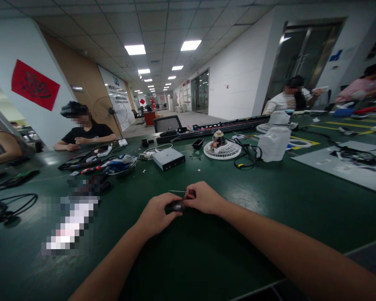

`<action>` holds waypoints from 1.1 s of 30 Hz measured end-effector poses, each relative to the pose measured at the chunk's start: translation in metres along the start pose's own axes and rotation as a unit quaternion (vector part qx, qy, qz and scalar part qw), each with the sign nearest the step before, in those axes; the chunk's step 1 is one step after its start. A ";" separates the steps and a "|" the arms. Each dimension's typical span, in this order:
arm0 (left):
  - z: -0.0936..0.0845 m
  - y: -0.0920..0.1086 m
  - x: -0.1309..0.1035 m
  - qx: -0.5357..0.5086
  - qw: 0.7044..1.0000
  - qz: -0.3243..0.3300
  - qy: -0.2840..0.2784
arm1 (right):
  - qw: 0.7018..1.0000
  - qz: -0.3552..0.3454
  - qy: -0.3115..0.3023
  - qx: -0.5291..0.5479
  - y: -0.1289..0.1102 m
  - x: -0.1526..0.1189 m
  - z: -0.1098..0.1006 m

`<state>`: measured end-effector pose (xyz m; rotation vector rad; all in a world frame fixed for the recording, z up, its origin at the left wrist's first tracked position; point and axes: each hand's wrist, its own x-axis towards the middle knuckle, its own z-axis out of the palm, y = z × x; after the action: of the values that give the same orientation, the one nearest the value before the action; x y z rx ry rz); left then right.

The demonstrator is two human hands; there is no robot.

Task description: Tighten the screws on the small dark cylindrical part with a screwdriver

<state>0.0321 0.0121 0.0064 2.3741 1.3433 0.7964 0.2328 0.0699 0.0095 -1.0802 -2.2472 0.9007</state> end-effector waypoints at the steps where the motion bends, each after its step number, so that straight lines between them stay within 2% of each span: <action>1: 0.000 0.001 0.000 -0.004 1.000 0.005 -0.003 | 0.999 -0.020 0.009 -0.040 -0.001 0.000 -0.001; 3: -0.001 0.004 0.001 -0.013 1.000 0.010 -0.002 | 0.997 -0.034 0.010 -0.063 -0.001 0.000 -0.001; 6: -0.002 0.005 0.001 -0.026 0.999 0.004 0.019 | 0.999 0.033 -0.035 0.024 0.000 0.001 0.003; 8: -0.003 0.005 0.001 -0.025 0.999 -0.010 0.037 | 0.996 0.065 -0.049 0.041 -0.002 0.001 0.004; 11: -0.003 0.001 0.003 -0.009 0.997 -0.049 0.058 | 0.997 0.027 0.001 -0.078 -0.010 -0.002 0.000; 14: -0.004 -0.003 0.004 0.020 0.990 -0.116 0.081 | 0.980 0.015 0.034 -0.196 -0.013 -0.006 -0.013; 17: -0.008 -0.007 0.004 0.038 0.979 -0.181 0.090 | 0.966 0.006 0.021 -0.258 -0.008 -0.009 -0.030; 19: -0.010 -0.009 0.003 0.038 0.975 -0.200 0.092 | 0.956 -0.043 -0.018 -0.288 -0.002 -0.009 -0.037; 21: -0.011 -0.010 0.003 0.027 0.977 -0.191 0.093 | 0.948 -0.087 -0.039 -0.304 0.002 -0.008 -0.040; 23: -0.010 -0.009 0.002 0.015 0.983 -0.160 0.084 | 0.944 -0.109 -0.035 -0.310 0.003 -0.008 -0.038; 25: -0.009 -0.008 0.002 0.010 0.990 -0.128 0.064 | 0.943 -0.110 -0.015 -0.313 0.001 -0.008 -0.035; 28: -0.008 -0.006 0.002 0.009 0.993 -0.114 0.042 | 0.946 -0.096 0.012 -0.309 0.000 -0.008 -0.031; 33: -0.008 -0.005 0.001 0.009 0.993 -0.112 0.044 | 0.972 -0.122 -0.052 -0.196 0.004 -0.006 -0.031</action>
<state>0.0246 0.0156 0.0110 2.1737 1.6234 0.8338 0.2591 0.0775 0.0266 -0.8985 -2.6473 0.4291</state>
